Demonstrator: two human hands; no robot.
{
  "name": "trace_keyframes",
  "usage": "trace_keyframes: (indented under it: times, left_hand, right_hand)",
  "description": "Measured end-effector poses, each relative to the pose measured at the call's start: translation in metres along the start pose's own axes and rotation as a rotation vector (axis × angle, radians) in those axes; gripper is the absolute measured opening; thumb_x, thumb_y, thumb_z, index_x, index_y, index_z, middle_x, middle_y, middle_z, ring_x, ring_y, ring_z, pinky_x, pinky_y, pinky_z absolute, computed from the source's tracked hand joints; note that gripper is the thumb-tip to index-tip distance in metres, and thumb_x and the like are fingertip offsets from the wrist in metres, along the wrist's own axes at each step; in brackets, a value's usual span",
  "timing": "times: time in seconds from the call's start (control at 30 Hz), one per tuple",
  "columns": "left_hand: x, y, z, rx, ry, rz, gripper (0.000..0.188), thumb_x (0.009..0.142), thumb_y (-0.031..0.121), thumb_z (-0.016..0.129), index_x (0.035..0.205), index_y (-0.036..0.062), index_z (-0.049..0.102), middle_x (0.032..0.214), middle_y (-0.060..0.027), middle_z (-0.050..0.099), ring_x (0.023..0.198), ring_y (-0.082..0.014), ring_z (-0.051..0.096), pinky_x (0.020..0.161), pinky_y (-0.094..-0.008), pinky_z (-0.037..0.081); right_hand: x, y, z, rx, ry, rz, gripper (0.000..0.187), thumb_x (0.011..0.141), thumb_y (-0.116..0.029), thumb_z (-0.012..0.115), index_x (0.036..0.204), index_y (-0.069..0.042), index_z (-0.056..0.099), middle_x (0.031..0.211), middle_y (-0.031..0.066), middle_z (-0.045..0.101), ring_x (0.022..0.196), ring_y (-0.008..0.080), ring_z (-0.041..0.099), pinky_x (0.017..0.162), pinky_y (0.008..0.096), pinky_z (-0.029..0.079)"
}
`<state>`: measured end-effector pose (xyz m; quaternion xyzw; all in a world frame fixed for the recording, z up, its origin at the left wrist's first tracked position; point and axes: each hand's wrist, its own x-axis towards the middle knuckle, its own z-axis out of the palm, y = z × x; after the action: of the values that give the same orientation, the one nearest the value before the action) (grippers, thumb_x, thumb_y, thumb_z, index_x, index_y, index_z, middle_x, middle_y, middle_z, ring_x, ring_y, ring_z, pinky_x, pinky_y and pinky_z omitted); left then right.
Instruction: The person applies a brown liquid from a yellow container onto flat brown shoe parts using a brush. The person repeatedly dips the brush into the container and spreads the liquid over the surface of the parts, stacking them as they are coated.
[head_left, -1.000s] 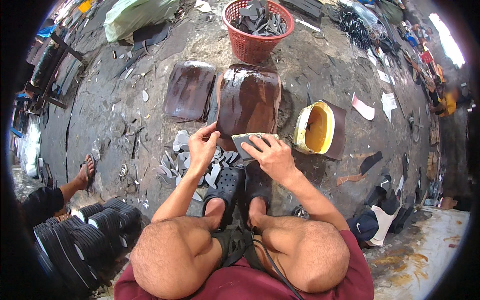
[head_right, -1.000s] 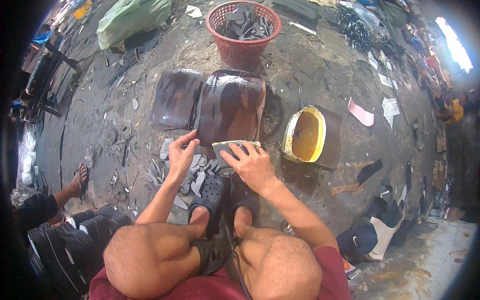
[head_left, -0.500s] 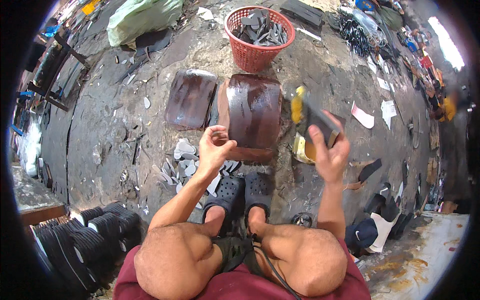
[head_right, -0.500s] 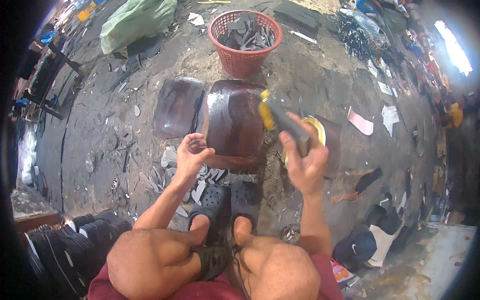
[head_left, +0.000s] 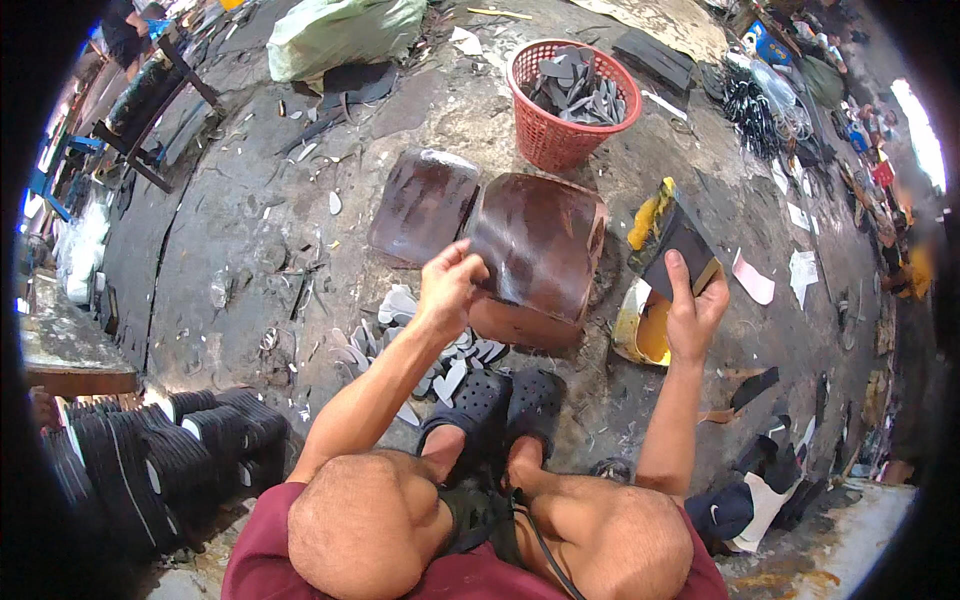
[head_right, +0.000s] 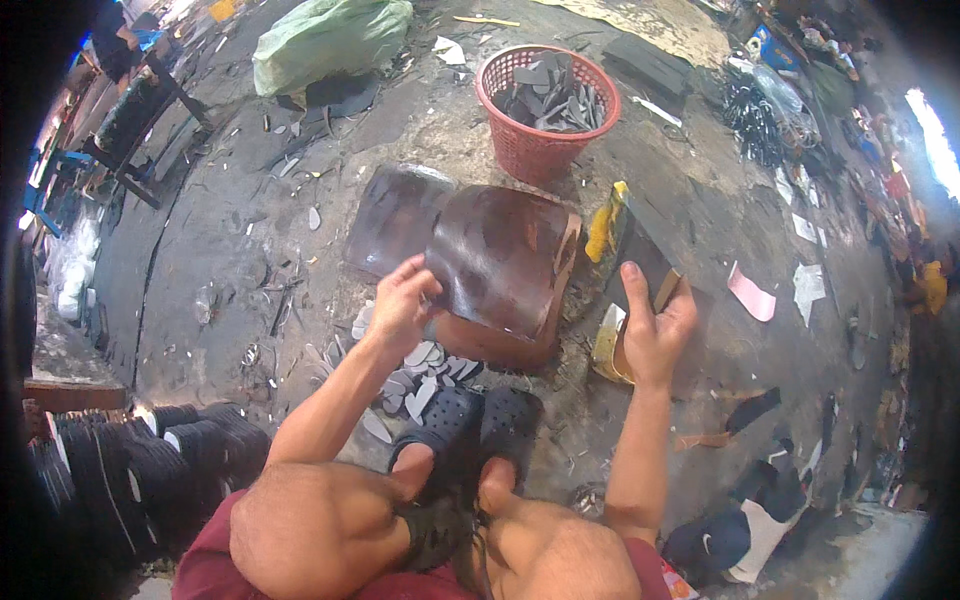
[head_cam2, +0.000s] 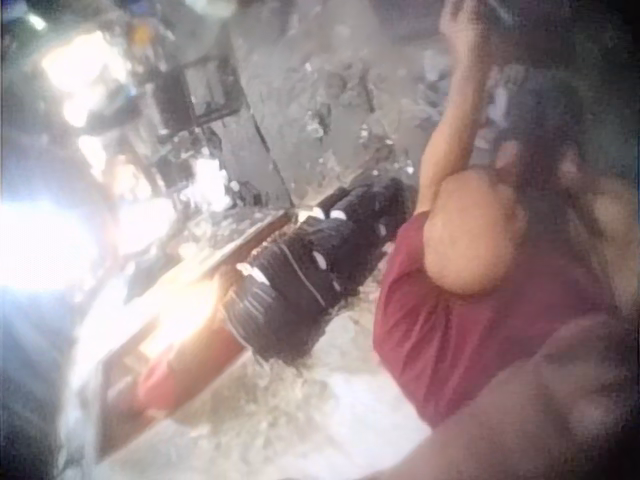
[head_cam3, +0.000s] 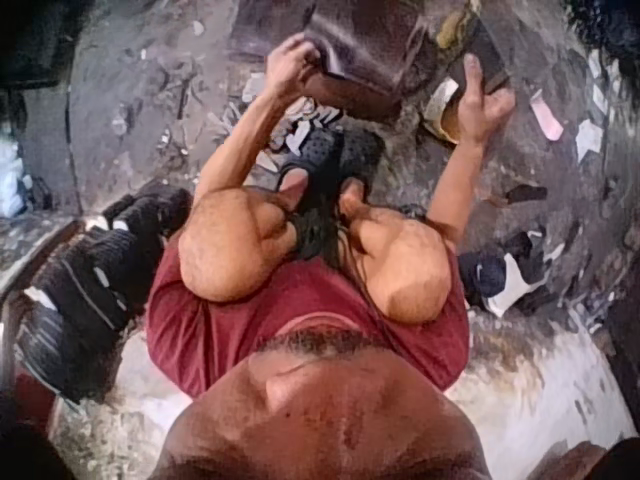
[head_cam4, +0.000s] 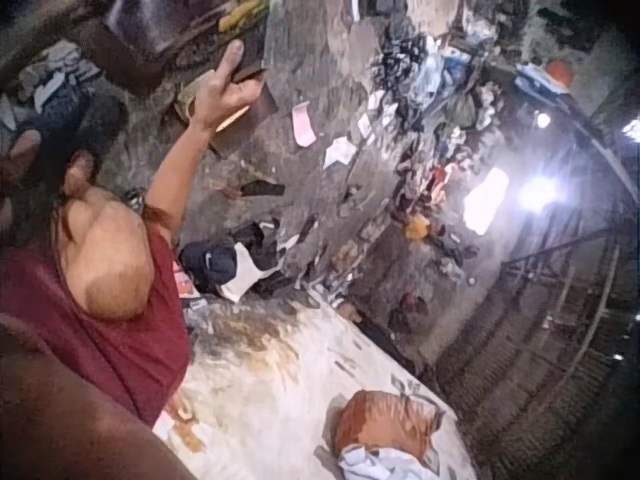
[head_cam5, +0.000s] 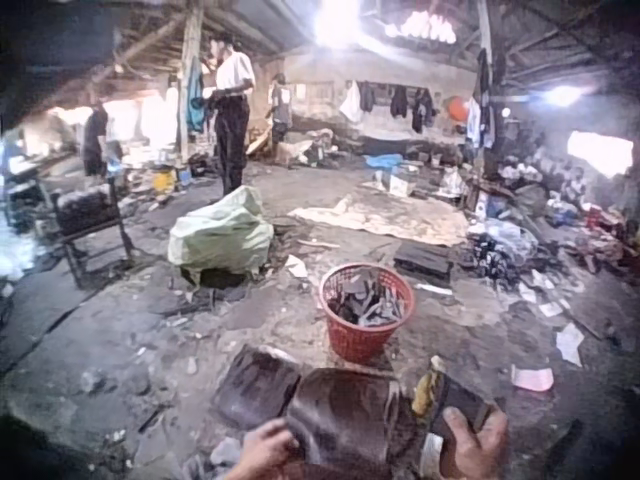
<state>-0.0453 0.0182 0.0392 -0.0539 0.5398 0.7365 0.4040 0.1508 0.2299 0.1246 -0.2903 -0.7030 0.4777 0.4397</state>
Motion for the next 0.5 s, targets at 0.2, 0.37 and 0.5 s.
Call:
trace_keyframes:
  times: [0.2,0.37,0.5]
  left_hand:
    - [0.089,0.080,-0.033,-0.149,0.016,0.190,0.050,0.086,0.000,0.062,0.135,0.0100,0.060,0.078,0.0031,0.060,0.053,-0.0047,0.048,0.042,-0.0201,0.038]
    - [0.170,0.043,-0.150,-0.097,0.261,0.125,0.051,0.080,-0.005,0.064,0.128,0.0113,0.066,0.079,0.0034,0.058,0.063,-0.0086,0.050,0.059,-0.0313,0.045]
    - [0.191,0.009,-0.236,0.188,0.412,-0.021,0.067,0.078,-0.003,0.068,0.142,0.0106,0.055,0.082,-0.0020,0.060,0.074,-0.0177,0.059,0.065,-0.0382,0.051]
  right_hand:
    - [0.005,-0.008,0.009,0.016,-0.027,-0.016,0.020,0.093,-0.015,0.078,0.099,0.000,0.066,0.092,0.0004,0.067,0.083,0.0084,0.058,0.077,0.0251,0.046]
    - [0.009,-0.010,0.017,0.022,-0.073,0.014,0.020,0.093,-0.016,0.077,0.100,-0.001,0.066,0.093,0.0010,0.068,0.085,0.0070,0.059,0.077,0.0242,0.047]
    - [0.011,-0.012,0.027,0.021,-0.110,0.035,0.022,0.094,-0.018,0.076,0.103,-0.001,0.066,0.096,0.0022,0.070,0.087,0.0084,0.061,0.079,0.0261,0.048]
